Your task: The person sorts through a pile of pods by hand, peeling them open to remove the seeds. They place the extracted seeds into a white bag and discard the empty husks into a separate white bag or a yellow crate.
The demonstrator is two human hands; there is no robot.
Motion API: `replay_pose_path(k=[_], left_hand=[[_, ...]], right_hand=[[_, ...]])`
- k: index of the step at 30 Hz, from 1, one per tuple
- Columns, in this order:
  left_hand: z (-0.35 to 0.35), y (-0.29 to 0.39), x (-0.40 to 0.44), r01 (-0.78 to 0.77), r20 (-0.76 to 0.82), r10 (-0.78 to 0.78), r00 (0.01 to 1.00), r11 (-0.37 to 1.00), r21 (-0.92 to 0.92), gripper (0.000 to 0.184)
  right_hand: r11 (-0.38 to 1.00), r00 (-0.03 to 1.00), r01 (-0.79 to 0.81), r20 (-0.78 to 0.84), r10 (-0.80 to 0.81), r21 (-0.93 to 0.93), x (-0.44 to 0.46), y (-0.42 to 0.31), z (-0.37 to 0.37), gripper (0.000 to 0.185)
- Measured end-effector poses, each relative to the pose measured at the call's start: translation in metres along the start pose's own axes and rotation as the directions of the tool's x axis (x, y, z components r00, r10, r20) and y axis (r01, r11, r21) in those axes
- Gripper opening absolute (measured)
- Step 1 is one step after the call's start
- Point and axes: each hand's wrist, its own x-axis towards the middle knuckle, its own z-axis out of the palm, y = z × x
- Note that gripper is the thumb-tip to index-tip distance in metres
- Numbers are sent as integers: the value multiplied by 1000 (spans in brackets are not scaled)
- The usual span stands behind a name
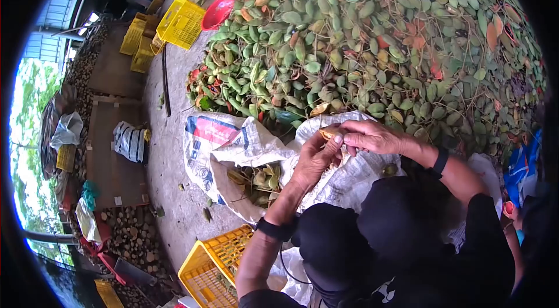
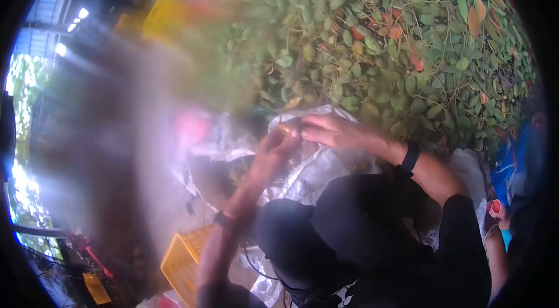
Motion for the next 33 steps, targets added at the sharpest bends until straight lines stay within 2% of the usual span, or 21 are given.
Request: replay_pose_path(k=[1,3,4,6,8,10,12,13,14,16,17,18,20,21,22,25,27,28,30,32,33], left_hand=[[-2,-4,-5,-31,-30,31,999,1000,-4,40],[-8,-18,-16,-49,-97,42,994,997,-67,34],[-16,-32,-26,-21,-165,22,986,1000,12,32],[-27,-41,-34,-32,-257,38,966,999,29,34],[-33,-44,-42,-77,-373,125,919,987,142,42],[-42,-59,-46,-85,-397,143,907,983,162,48],[-47,-73,-49,-258,-407,232,884,966,-10,46],[-51,-80,-52,-267,-386,222,896,961,-67,41],[-55,-87,-55,-266,-395,213,894,960,-85,41],[-62,-105,-58,-256,-355,176,918,948,-191,36],[-62,-114,-60,-266,-388,182,904,948,-177,31],[-63,-122,-60,-267,-397,177,900,946,-185,31],[-64,-138,-62,-175,-492,82,867,973,-147,28],[-65,-140,-61,-120,-504,43,863,985,-123,25],[-62,-143,-62,-111,-522,33,853,987,-118,24],[-69,-149,-61,-92,-529,57,847,995,-40,24],[-72,-149,-60,-146,-530,143,836,989,36,24],[-74,-146,-59,-147,-525,142,839,989,31,24],[-77,-140,-61,-116,-494,68,867,991,-67,25],[-75,-140,-59,-70,-491,24,871,995,-75,27],[-74,-143,-57,-89,-496,63,866,996,-29,28]], right_hand=[[1000,1000,-4,3,4,-3,2,0,3,38],[986,995,-69,59,79,-150,8,2,11,39],[987,997,-63,35,69,-151,14,3,26,44],[968,992,-67,84,89,-241,26,0,42,48],[968,992,-63,90,87,-242,37,5,55,48],[968,993,-60,89,84,-246,48,12,63,48],[963,947,-213,207,245,-164,56,21,68,48],[956,922,-283,254,293,-75,59,21,71,49],[951,914,-296,265,308,-84,60,27,73,49],[852,812,-516,368,452,93,61,48,79,47],[817,797,-556,376,472,153,62,59,87,40],[814,790,-563,386,477,145,64,68,96,40],[837,829,-533,277,487,123,66,84,114,32],[816,793,-577,240,560,5,71,80,122,30],[816,791,-578,247,559,5,75,82,127,30],[969,955,-140,232,186,-202,80,88,133,34],[975,962,-100,230,146,-198,80,92,133,34],[980,967,-57,233,102,-192,80,94,131,33],[981,965,-69,237,112,-184,80,105,127,34],[982,958,-125,242,156,-142,79,112,126,31],[987,954,-134,256,153,-92,80,114,124,32]])
